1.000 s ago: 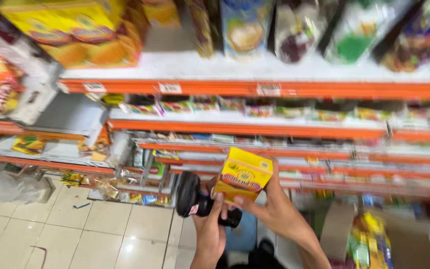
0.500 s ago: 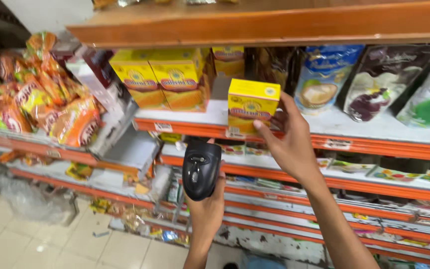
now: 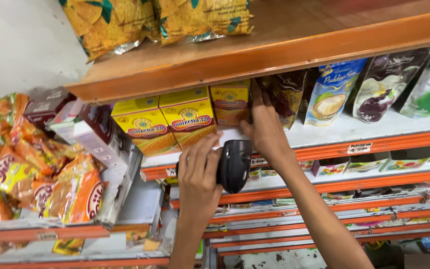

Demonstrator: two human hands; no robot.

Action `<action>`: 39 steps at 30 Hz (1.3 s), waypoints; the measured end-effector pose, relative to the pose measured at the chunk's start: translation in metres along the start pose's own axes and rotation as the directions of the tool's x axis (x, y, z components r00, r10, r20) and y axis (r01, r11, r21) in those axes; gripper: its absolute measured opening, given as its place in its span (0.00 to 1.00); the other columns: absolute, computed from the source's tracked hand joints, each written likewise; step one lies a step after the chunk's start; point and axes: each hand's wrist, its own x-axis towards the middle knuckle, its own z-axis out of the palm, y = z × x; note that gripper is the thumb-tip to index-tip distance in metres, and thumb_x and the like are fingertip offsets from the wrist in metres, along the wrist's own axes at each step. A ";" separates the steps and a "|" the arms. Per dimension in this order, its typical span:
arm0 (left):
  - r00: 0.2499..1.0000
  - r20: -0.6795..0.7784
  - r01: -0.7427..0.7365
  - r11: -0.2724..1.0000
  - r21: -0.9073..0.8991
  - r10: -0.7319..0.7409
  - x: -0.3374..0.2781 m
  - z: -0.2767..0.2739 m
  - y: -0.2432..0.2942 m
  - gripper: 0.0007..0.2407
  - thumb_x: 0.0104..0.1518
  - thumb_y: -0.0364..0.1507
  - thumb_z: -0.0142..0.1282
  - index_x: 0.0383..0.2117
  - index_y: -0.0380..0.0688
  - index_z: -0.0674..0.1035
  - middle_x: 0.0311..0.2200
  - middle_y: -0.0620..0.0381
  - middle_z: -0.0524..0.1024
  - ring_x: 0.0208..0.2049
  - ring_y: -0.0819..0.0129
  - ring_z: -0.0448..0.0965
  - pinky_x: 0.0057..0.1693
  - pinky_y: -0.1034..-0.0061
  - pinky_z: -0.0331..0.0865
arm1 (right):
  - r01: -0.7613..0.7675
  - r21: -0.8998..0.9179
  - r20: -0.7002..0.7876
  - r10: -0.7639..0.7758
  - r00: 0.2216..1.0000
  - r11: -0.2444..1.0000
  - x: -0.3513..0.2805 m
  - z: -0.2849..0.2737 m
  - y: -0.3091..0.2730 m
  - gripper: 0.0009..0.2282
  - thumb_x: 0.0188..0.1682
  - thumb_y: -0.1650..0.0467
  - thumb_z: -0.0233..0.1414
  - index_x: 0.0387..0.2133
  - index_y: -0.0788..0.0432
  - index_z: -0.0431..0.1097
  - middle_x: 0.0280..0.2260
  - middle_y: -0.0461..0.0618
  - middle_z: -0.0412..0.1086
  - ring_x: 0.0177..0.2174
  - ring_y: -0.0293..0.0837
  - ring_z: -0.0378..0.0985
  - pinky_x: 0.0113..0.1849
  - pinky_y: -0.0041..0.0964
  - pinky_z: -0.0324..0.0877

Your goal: The person takes a box from a larger cardboard carton, scans it with a handheld device, and places it onto a shelf in a supermarket aisle.

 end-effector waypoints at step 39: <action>0.969 -0.165 -0.191 0.981 -0.029 0.184 -0.010 0.060 -0.041 0.12 0.43 0.20 0.64 0.35 0.41 0.79 0.34 0.56 0.77 0.40 0.57 0.78 0.47 0.63 0.69 | 0.036 0.082 -0.139 -0.025 0.990 0.996 0.029 0.067 0.056 0.34 0.46 0.73 0.59 0.65 0.68 0.49 0.57 0.73 0.60 0.55 0.69 0.61 0.56 0.52 0.60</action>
